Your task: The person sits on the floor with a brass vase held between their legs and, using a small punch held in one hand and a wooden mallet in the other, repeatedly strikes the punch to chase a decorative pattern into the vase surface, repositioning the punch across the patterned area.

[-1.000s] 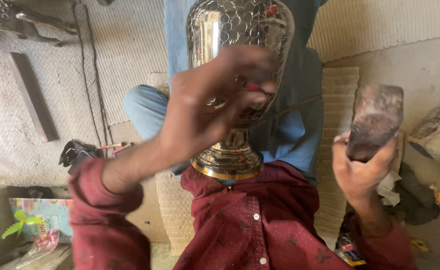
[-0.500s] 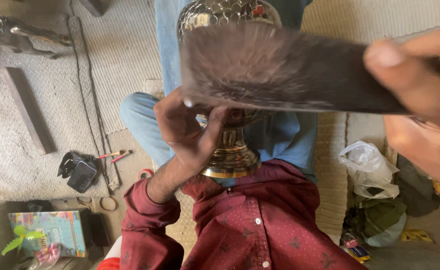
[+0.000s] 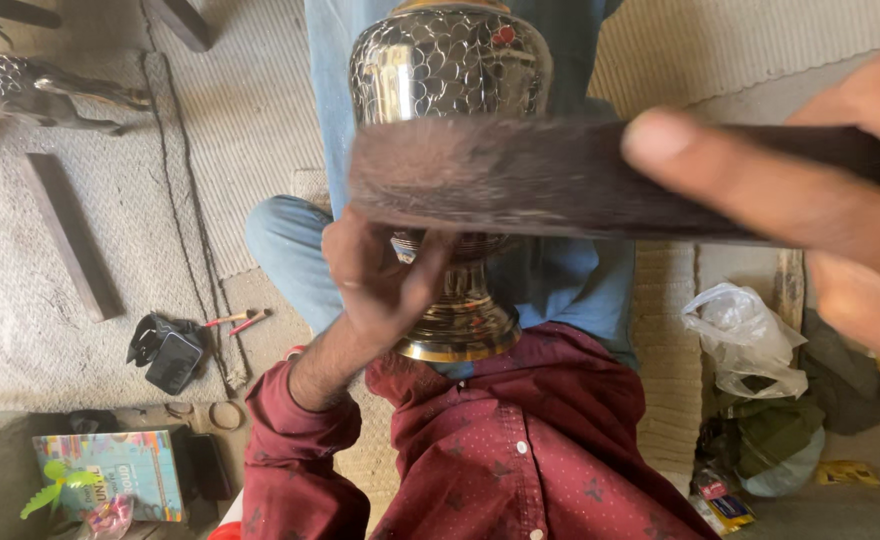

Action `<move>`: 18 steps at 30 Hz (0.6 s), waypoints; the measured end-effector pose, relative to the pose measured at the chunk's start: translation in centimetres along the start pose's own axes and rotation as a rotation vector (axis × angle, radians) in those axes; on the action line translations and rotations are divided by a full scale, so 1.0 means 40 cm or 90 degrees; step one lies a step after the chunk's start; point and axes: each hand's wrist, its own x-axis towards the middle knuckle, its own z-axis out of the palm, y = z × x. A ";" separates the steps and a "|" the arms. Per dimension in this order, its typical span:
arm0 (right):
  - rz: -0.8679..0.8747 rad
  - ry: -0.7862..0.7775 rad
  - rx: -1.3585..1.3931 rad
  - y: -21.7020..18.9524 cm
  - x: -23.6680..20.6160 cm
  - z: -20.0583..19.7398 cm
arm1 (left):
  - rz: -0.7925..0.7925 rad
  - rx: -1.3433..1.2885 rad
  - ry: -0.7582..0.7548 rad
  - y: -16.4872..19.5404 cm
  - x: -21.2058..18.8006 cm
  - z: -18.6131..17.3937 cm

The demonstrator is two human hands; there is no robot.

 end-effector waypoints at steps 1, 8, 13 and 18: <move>0.009 0.008 0.015 0.007 -0.007 0.005 | 0.025 0.048 -0.012 0.024 0.030 -0.004; 0.099 0.051 -0.072 0.064 -0.078 0.085 | 0.106 0.146 -0.176 0.121 0.165 -0.023; 0.296 0.190 0.101 0.072 -0.166 0.186 | 0.163 0.143 -0.277 0.128 0.204 -0.020; 0.394 0.227 0.143 0.048 -0.249 0.266 | 0.178 0.133 -0.366 0.130 0.228 -0.026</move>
